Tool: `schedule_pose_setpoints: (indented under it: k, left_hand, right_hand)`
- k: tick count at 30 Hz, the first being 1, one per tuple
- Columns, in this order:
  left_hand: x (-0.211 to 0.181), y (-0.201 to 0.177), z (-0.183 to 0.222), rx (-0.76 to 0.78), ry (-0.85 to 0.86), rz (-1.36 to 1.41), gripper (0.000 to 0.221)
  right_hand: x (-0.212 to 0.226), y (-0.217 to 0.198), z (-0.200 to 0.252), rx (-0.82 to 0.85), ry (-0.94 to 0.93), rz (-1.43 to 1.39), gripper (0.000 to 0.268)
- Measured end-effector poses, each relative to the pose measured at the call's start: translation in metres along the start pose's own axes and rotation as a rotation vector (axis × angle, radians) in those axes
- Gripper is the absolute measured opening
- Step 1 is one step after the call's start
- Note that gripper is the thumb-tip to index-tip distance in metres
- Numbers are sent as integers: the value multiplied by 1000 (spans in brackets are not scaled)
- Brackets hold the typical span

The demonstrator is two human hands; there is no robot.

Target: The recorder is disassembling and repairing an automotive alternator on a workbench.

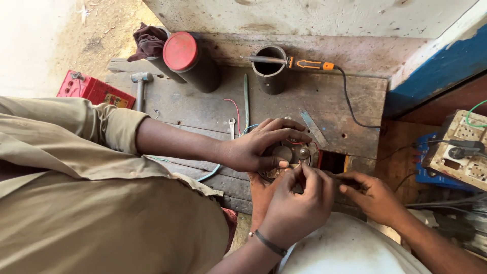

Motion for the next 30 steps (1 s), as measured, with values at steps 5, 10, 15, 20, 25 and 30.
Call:
schedule_pose_setpoints:
  k: [5,10,15,20,25,30]
  left_hand:
    - [-2,11,0,9,-8,-2,71]
    - [11,180,21,-1121,-209,1898,46]
    - [-86,119,-47,-1143,66,3631,19]
    - [-100,113,-56,-539,554,4184,17]
    - [-70,145,-62,-500,360,4196,35]
    - [-95,126,-62,-446,493,4106,22]
  right_hand:
    - [-9,3,2,30,134,28,54]
    - [-22,7,-2,-23,-73,50,42]
    - [-14,1,2,-9,59,96,35]
    - [-3,-10,4,-12,17,72,34]
    - [22,-54,5,-169,-29,345,33]
    - [114,-88,26,-276,-537,250,30]
Point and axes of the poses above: each hand's wrist, its own z-axis away from the middle knuckle, its own y-axis out of the palm, x = y × z, the point moved 5 cm from there along -z, towards the middle knuckle, and after that the axes turned 5 degrees about y, right-handed, at the moved point
